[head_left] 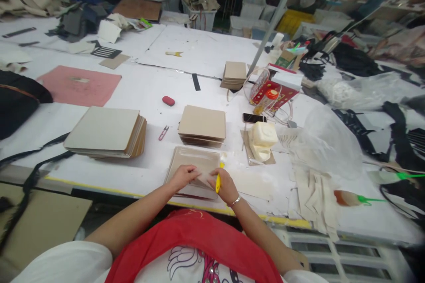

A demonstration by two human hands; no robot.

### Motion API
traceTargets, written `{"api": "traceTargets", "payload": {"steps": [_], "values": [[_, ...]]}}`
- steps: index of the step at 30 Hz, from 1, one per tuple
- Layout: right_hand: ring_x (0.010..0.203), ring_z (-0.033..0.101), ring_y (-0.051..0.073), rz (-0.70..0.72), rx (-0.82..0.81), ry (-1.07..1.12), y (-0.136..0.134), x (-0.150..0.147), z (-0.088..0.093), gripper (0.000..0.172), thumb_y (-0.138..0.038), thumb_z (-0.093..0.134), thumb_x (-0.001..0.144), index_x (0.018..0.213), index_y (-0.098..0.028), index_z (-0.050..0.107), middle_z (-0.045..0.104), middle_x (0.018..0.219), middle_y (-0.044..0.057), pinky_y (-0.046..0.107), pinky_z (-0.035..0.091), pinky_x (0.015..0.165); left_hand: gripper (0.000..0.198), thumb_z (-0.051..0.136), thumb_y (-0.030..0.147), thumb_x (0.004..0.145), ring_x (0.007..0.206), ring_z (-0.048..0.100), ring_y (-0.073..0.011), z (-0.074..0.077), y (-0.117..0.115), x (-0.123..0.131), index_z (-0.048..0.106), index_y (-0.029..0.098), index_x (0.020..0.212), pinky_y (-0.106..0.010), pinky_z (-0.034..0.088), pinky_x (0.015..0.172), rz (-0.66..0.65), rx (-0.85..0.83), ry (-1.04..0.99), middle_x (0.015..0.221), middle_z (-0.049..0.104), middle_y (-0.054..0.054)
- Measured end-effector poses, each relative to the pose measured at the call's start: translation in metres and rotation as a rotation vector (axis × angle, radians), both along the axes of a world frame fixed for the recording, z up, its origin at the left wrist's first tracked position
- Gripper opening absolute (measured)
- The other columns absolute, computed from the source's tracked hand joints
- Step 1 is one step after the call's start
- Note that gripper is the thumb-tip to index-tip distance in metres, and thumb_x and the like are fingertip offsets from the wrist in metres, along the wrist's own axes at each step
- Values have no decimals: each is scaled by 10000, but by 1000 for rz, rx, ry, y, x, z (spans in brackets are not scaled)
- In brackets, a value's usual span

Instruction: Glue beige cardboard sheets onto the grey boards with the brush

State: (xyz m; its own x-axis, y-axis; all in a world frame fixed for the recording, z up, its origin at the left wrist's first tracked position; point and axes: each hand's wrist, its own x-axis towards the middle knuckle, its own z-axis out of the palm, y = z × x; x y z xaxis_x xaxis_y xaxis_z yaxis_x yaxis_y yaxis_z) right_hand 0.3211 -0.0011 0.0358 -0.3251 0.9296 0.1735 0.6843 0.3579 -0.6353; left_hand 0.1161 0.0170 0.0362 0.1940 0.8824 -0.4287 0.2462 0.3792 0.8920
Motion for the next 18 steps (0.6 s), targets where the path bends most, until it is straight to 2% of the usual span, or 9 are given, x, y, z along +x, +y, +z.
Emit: {"api": "traceTargets", "payload": {"steps": [2, 5, 9, 11, 13, 16, 18], "values": [[740, 530, 159, -26, -85, -24, 9, 0, -3, 109, -276, 474, 774, 837, -189, 459, 553, 765, 33, 281, 409, 695, 302, 617, 418, 644, 479, 445, -66, -1, 6, -14, 587, 123, 699, -189, 396, 469, 145, -81, -74, 530, 495, 34], [613, 521, 136, -129, -194, -46, 19, 1, -9, 125, -302, 451, 781, 845, -196, 436, 531, 693, 1, 237, 381, 586, 300, 684, 367, 597, 527, 491, -65, -6, 17, -34, 582, 118, 728, -204, 459, 537, 328, -169, -241, 590, 522, 21], [547, 501, 128, -231, -212, -83, 40, -4, -17, 169, -307, 434, 769, 898, -198, 430, 507, 649, -19, 223, 337, 536, 270, 679, 315, 620, 604, 544, -79, -15, 35, -50, 570, 120, 770, -245, 496, 634, 385, -227, -346, 685, 560, -7], [542, 488, 129, -286, -167, -120, 54, -9, -22, 183, -298, 424, 764, 913, -191, 436, 502, 649, -15, 227, 321, 532, 223, 622, 314, 677, 603, 553, -85, -20, 44, -52, 561, 125, 777, -249, 493, 629, 368, -207, -211, 685, 566, -10], [543, 477, 129, -338, -131, -150, 68, -14, -30, 200, -295, 414, 764, 929, -186, 441, 501, 652, -12, 230, 310, 532, 202, 570, 330, 714, 544, 538, -92, -26, 52, -54, 553, 130, 735, -245, 475, 572, 359, -178, -8, 602, 542, 4], [547, 470, 130, -396, -127, -186, 84, -19, -42, 226, -315, 410, 766, 947, -184, 445, 497, 649, -13, 231, 297, 527, 257, 556, 388, 705, 463, 492, -104, -34, 61, -57, 539, 144, 627, -236, 417, 511, 345, -108, 271, 464, 469, 29], [545, 467, 131, -410, -147, -200, 90, -20, -50, 242, -333, 408, 768, 958, -186, 445, 497, 650, -16, 229, 288, 519, 293, 547, 426, 694, 479, 496, -117, -37, 65, -60, 541, 154, 585, -231, 382, 516, 299, -47, 473, 446, 474, 22]]}}
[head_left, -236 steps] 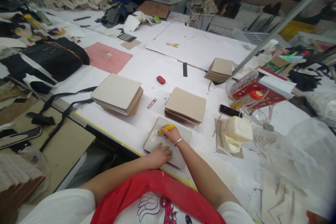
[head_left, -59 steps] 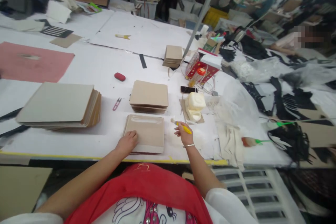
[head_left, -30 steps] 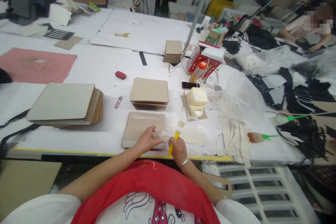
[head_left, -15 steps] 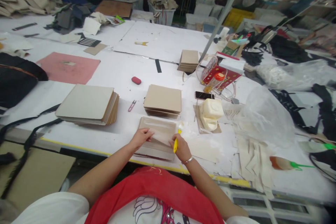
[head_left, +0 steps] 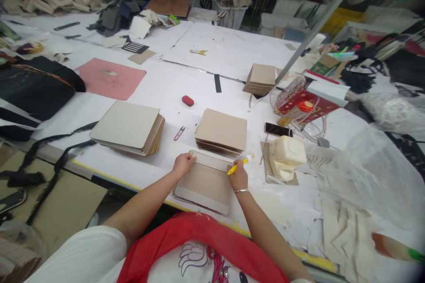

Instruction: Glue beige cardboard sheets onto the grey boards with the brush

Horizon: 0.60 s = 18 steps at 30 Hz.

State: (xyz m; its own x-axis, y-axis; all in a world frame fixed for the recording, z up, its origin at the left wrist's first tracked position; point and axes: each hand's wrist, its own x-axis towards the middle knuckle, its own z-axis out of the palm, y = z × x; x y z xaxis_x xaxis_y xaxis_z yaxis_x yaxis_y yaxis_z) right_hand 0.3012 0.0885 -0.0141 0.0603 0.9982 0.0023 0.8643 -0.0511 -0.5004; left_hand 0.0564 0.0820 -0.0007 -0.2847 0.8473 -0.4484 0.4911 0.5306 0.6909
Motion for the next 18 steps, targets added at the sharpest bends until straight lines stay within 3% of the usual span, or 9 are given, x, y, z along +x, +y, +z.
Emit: {"api": "traceTargets", "payload": {"steps": [2, 5, 18], "values": [[548, 466, 130, -5, -16, -4, 2, 0, -6, 250, -339, 403, 772, 966, -187, 445, 500, 660, -16, 228, 284, 516, 319, 526, 452, 696, 524, 512, -130, -2, 3, -2, 549, 159, 571, -226, 354, 526, -62, 10, 185, 474, 512, 5], [561, 466, 125, -12, -15, -3, 3, 0, -10, 242, -325, 408, 776, 967, -183, 450, 508, 673, -12, 226, 284, 524, 336, 508, 467, 699, 560, 514, -138, -4, 6, -3, 560, 162, 569, -226, 317, 525, -102, 29, 289, 525, 550, -9], [586, 476, 132, -35, -19, 18, 2, -2, -9, 234, -322, 415, 780, 961, -183, 470, 513, 665, -6, 224, 290, 520, 351, 475, 477, 714, 584, 526, -154, -15, 8, -4, 584, 166, 593, -234, 288, 520, -158, 26, 347, 565, 580, -25]]}}
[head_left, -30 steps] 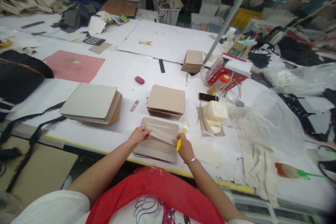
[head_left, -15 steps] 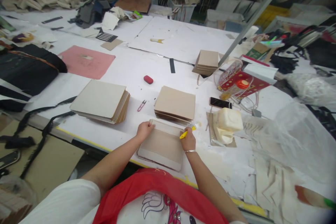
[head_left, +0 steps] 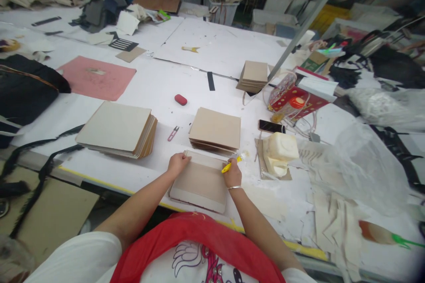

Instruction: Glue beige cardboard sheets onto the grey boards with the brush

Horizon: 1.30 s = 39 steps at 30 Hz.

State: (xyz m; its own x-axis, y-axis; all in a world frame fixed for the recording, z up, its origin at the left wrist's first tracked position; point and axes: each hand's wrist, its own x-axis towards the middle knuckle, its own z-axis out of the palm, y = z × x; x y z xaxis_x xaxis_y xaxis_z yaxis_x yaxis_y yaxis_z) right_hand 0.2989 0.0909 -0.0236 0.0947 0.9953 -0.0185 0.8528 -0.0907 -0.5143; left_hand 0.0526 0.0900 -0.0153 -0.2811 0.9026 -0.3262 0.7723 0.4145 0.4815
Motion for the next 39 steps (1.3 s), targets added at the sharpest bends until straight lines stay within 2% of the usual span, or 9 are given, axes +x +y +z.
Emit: {"api": "traceTargets", "payload": {"steps": [8, 23, 31, 39], "values": [[612, 508, 148, 50, 6, 24, -3, 4, 0, 259, -324, 402, 765, 981, -190, 455, 532, 709, 5, 235, 328, 534, 323, 490, 456, 711, 631, 550, -166, 7, 0, 2, 588, 169, 602, -236, 301, 526, -9, -3, 15, 625, 612, -38], [541, 476, 145, 39, -60, 62, -3, 8, 5, 266, -308, 405, 750, 998, -215, 430, 485, 627, -25, 236, 311, 524, 312, 516, 467, 684, 550, 554, -165, 9, 1, 1, 588, 173, 607, -235, 341, 526, 38, -77, -50, 483, 561, -25], [577, 487, 142, 36, -108, 120, 4, 12, 6, 293, -286, 427, 730, 1013, -214, 407, 498, 641, -29, 228, 323, 548, 323, 514, 470, 692, 529, 557, -153, 11, 3, -1, 581, 168, 602, -220, 362, 521, 32, -127, -67, 446, 543, -13], [589, 499, 144, 135, -109, -43, 1, 7, 8, 307, -195, 423, 713, 1020, -194, 432, 529, 692, 5, 233, 292, 531, 322, 508, 470, 703, 465, 544, -136, 14, 3, 0, 592, 163, 654, -213, 375, 500, 34, -173, -92, 441, 543, -1]]}}
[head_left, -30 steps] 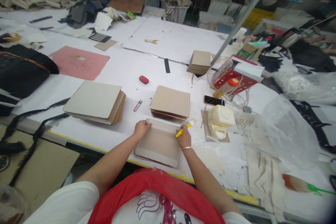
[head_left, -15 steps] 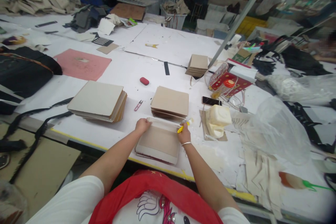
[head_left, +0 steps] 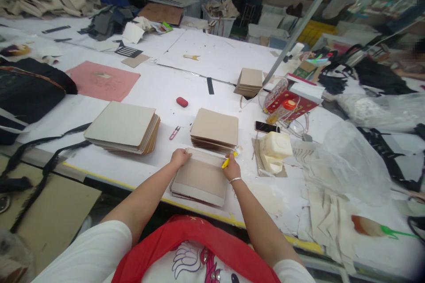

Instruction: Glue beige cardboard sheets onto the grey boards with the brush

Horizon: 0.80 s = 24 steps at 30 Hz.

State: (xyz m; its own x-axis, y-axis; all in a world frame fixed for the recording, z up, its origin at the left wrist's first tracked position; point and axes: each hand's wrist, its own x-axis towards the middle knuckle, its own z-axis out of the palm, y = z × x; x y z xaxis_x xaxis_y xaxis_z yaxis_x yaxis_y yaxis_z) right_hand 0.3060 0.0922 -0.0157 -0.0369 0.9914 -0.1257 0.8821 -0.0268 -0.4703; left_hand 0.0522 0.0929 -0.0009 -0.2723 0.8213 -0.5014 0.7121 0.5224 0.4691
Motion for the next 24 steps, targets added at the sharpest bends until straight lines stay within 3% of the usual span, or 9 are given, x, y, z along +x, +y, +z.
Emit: {"api": "traceTargets", "payload": {"steps": [11, 14, 17, 19, 22, 24], "values": [[625, 522, 143, -11, -15, -36, -2, -4, 1, 297, -207, 427, 738, 1035, -199, 424, 551, 741, 12, 229, 315, 545, 374, 457, 500, 727, 540, 581, -152, -1, 2, -2, 611, 160, 698, -218, 391, 530, -58, -6, 52, 517, 597, -32], [661, 540, 149, -19, -30, -135, -1, -9, 7, 286, -205, 439, 748, 1034, -191, 435, 567, 771, 31, 234, 319, 556, 402, 456, 524, 715, 656, 604, -195, 2, 2, -2, 613, 155, 683, -247, 404, 570, -91, 8, 104, 627, 633, -74], [699, 557, 174, -73, -6, -220, -2, -5, 14, 299, -316, 466, 768, 1034, -183, 441, 579, 815, 58, 250, 333, 569, 404, 474, 523, 703, 772, 598, -248, 10, -9, -11, 608, 145, 658, -294, 418, 628, -126, 21, 179, 743, 640, -120], [710, 563, 188, -113, 20, -240, -6, 4, 17, 365, -403, 488, 755, 1038, -177, 442, 583, 832, 72, 258, 343, 572, 356, 447, 466, 750, 804, 587, -236, 19, -24, -27, 607, 151, 702, -308, 423, 675, -158, 133, 244, 788, 632, -114], [722, 568, 187, -124, 111, -193, -15, 20, 16, 382, -412, 494, 749, 1041, -171, 442, 587, 828, 70, 257, 360, 583, 300, 389, 387, 820, 914, 546, -205, 40, -48, -69, 580, 171, 901, -325, 402, 804, -192, 558, 383, 921, 604, -99], [726, 569, 182, -96, 200, -95, -22, 26, 15, 373, -412, 473, 758, 1039, -170, 438, 591, 827, 60, 253, 373, 591, 377, 429, 425, 804, 1046, 474, -233, 55, -59, -105, 512, 162, 1062, -374, 345, 901, -157, 781, 502, 1062, 554, -126]]}}
